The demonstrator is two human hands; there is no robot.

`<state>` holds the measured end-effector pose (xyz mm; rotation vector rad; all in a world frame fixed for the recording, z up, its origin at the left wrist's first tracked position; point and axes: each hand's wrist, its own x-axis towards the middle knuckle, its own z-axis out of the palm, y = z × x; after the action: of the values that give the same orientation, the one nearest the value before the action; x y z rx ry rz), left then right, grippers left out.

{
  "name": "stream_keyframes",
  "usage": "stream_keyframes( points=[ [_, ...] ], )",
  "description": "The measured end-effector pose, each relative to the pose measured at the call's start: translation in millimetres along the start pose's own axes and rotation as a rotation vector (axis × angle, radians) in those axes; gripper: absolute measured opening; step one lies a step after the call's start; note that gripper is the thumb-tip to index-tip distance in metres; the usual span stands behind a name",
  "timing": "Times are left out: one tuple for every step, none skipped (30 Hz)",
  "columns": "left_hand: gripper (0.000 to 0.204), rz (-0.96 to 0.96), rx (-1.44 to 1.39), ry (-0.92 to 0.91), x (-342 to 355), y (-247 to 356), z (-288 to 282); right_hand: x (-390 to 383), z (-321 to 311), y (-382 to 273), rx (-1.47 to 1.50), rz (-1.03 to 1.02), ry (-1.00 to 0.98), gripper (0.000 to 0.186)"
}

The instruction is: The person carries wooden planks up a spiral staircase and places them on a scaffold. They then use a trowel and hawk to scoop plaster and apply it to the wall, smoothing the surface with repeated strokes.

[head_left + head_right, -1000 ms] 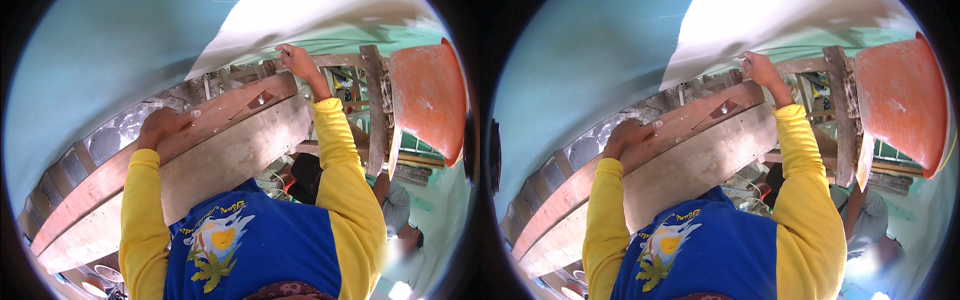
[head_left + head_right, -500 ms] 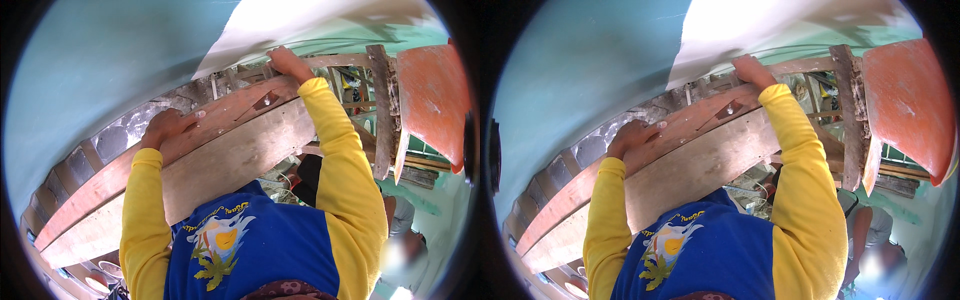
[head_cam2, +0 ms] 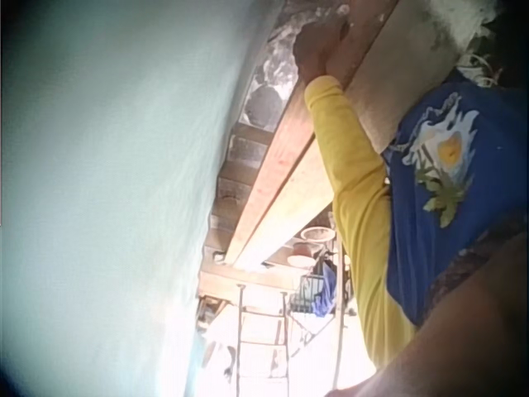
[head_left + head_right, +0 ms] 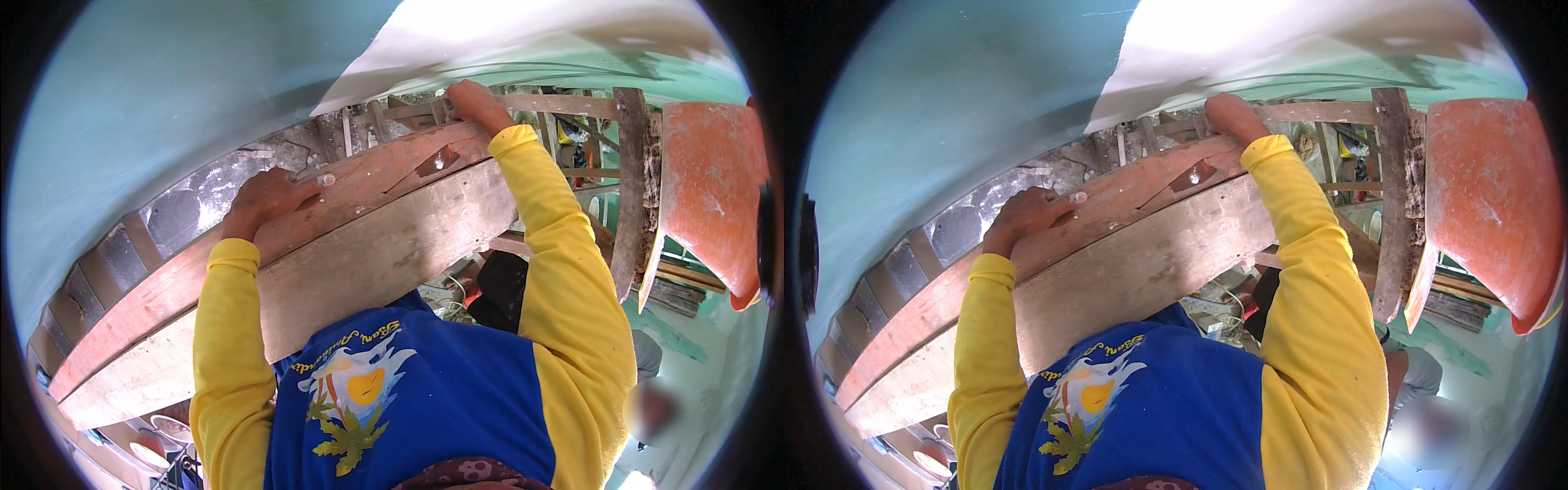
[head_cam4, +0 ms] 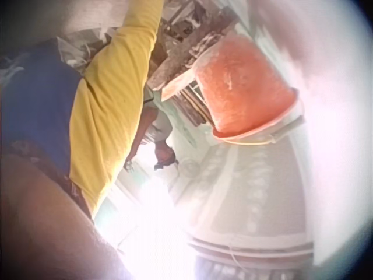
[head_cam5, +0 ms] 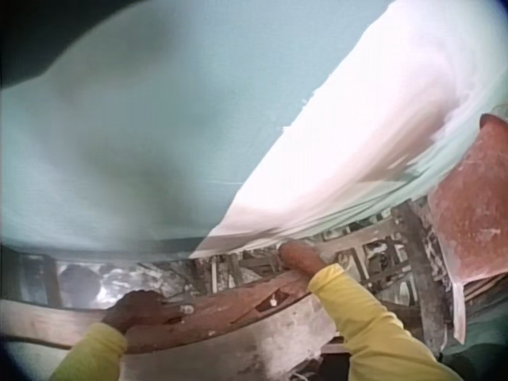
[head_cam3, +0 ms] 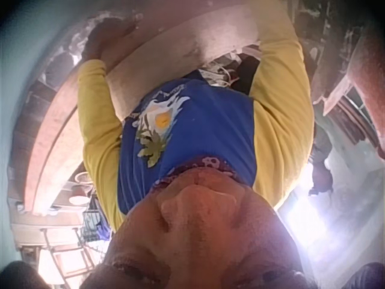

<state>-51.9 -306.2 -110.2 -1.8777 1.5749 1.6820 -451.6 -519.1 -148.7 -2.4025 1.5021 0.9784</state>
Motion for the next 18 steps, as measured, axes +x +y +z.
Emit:
stream_keyframes(
  points=[
    [0.085,-0.002,0.002,0.005,1,-1,0,0,1,1,-0.008,-0.01,0.013,0.035],
    [0.086,0.0,0.001,0.012,2,-2,2,0,3,1,-0.015,-0.022,0.026,0.033],
    [0.086,0.002,0.001,0.019,4,-5,4,1,4,2,-0.022,-0.034,0.039,0.031],
    [0.087,0.004,0.002,0.025,5,-7,5,2,5,3,-0.038,-0.037,0.042,0.029],
    [0.088,0.013,0.007,0.029,5,-7,5,1,2,1,-0.053,-0.039,0.045,0.027],
    [0.089,0.022,0.013,0.031,4,-7,4,-1,-1,-1,-0.067,-0.04,0.047,0.025],
    [0.09,0.032,0.021,0.033,4,-7,4,-3,-1,-3,-0.078,-0.055,0.003,0.026],
    [0.091,0.036,0.032,0.062,4,-8,5,-4,-2,-4,-0.084,-0.062,-0.033,0.028],
    [0.091,0.048,0.045,0.093,5,-10,9,-6,-6,-3,-0.092,-0.062,-0.065,0.03],
    [0.092,0.061,0.06,0.122,7,-12,12,-13,-5,-5,-0.015,-0.047,0.051,0.033],
    [0.09,0.055,0.074,0.116,8,-10,10,-23,-3,-9,0.053,-0.03,0.172,0.036],
    [0.088,0.04,0.084,0.111,8,-8,11,-34,-4,-18,0.122,-0.025,0.293,0.04],
    [0.087,0.025,0.097,0.104,7,-6,10,-45,-7,-22,0.19,-0.041,0.465,0.041],
    [0.089,0.013,0.1,0.097,5,-5,10,-59,-15,-33,0.26,-0.061,0.637,0.043],
    [0.091,0.007,0.107,0.083,5,-5,10,-78,-21,-46,0.328,-0.071,0.805,0.045],
    [0.093,0.003,0.116,0.075,5,-3,8,-101,-26,-70,0.397,-0.038,0.843,0.043],
    [0.093,0.007,0.125,0.117,4,-2,9,-126,-25,-98,0.464,0.011,0.882,0.041],
    [0.093,0.015,0.138,0.159,1,-1,12,-145,-10,-119,0.493,-0.074,0.947,0.041]
  ],
)
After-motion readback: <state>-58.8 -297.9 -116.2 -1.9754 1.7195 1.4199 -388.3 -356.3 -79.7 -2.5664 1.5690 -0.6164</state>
